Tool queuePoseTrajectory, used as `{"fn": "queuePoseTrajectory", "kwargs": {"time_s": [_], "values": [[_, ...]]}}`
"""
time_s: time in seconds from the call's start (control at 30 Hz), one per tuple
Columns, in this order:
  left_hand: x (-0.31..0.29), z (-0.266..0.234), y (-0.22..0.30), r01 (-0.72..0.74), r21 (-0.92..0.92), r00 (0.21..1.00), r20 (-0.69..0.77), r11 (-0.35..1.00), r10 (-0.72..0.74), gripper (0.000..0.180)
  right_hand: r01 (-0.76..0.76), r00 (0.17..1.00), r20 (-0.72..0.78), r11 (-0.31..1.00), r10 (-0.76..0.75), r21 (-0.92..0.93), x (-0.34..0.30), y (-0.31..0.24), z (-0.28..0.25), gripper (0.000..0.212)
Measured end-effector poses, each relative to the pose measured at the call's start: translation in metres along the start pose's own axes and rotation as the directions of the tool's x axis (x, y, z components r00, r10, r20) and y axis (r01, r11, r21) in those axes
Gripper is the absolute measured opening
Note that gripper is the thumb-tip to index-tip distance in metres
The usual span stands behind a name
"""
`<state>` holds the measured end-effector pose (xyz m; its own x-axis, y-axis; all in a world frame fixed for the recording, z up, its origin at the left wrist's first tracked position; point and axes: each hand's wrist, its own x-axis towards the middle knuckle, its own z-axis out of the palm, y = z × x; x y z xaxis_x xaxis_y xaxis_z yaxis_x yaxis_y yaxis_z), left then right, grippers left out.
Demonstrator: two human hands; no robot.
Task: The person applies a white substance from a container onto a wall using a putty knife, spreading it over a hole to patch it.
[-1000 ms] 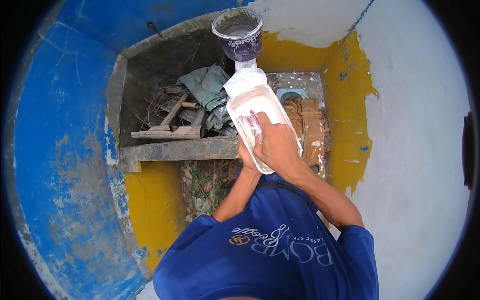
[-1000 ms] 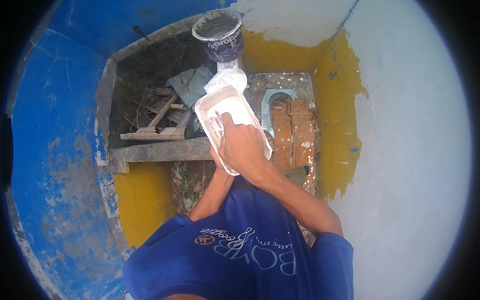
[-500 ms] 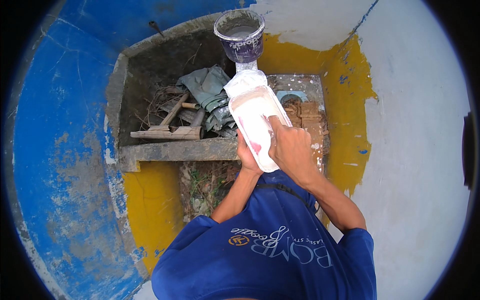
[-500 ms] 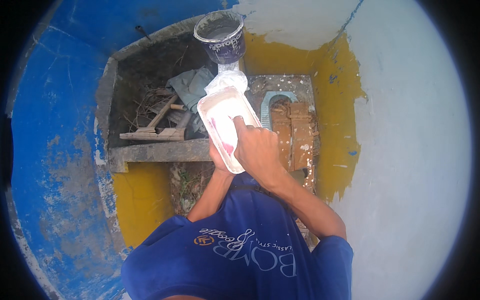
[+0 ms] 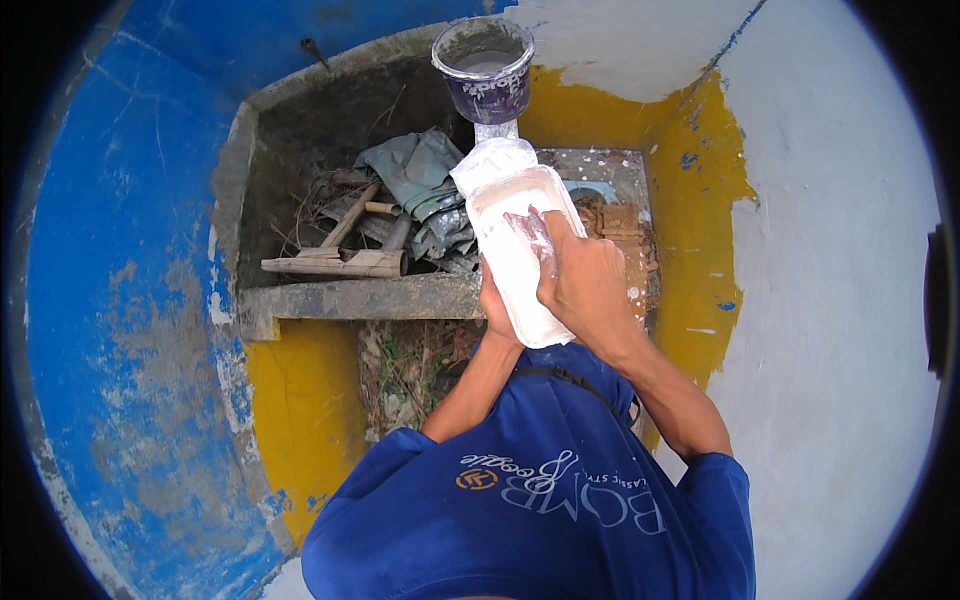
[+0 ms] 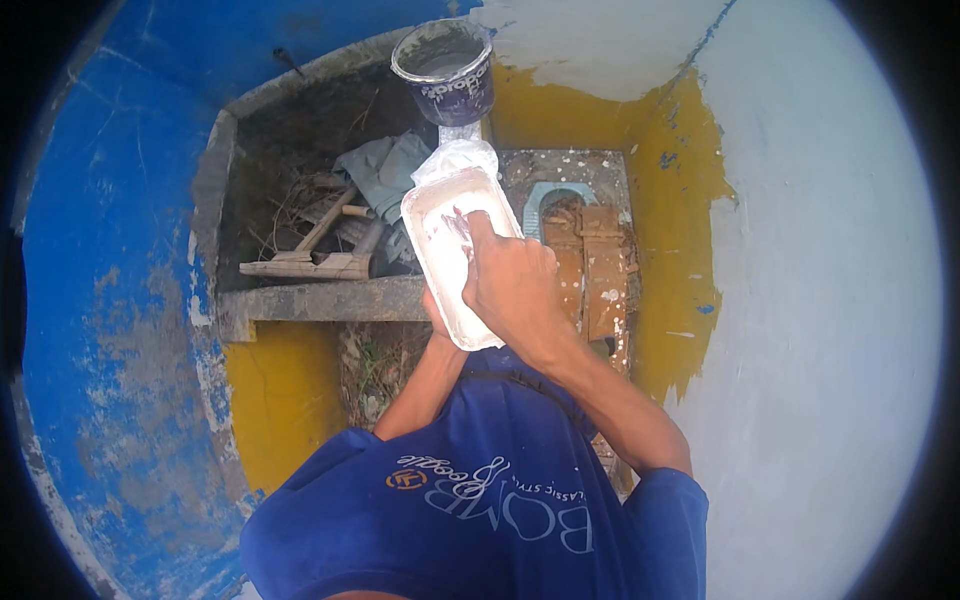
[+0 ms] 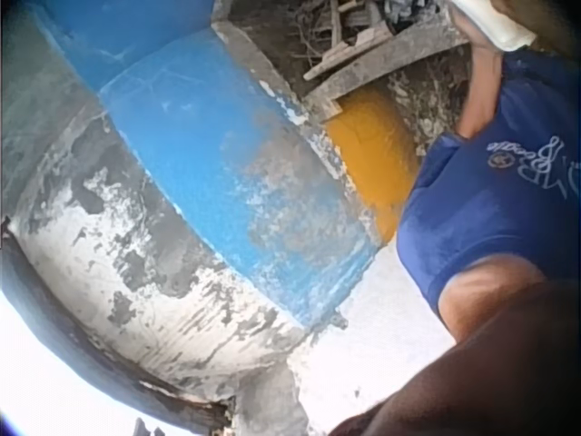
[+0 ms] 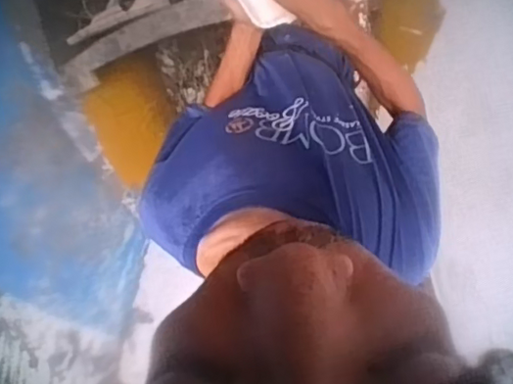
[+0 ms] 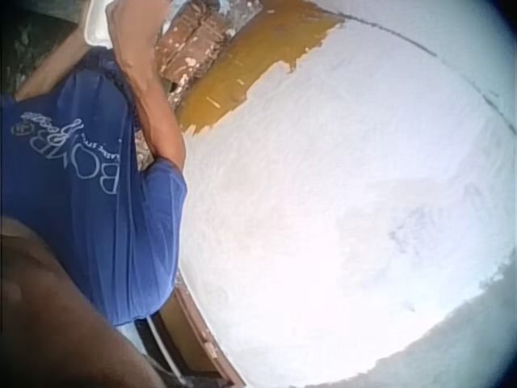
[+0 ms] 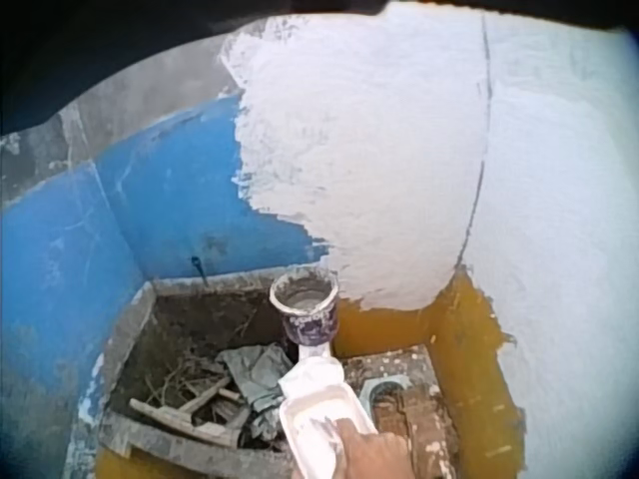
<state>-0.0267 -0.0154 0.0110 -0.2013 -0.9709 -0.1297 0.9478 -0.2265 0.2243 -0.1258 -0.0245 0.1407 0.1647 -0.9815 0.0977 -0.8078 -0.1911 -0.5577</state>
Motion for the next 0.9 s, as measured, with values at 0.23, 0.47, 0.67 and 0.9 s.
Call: {"fn": "queuePoseTrajectory", "kwargs": {"time_s": [0.23,0.47,0.67,0.9], "values": [[0.004,-0.002,0.000,0.042,-0.043,0.998,0.055,0.998,-0.040,0.057,-0.072,0.997,-0.010,0.997,0.072,0.020,0.005,0.007,0.003,0.042],[0.002,0.000,0.002,0.040,0.000,0.994,0.105,0.999,-0.039,0.062,-0.080,0.996,-0.024,0.996,0.081,0.043,0.005,0.009,0.013,0.038],[0.002,-0.004,0.002,0.010,-0.019,0.995,0.097,1.000,-0.008,0.057,-0.002,1.000,-0.013,0.999,0.003,0.052,0.001,0.005,0.013,0.032],[0.004,-0.001,0.003,0.032,-0.014,0.987,0.156,0.999,-0.029,0.060,0.018,1.000,-0.005,0.993,-0.017,0.119,-0.001,0.001,0.007,0.035]]}}
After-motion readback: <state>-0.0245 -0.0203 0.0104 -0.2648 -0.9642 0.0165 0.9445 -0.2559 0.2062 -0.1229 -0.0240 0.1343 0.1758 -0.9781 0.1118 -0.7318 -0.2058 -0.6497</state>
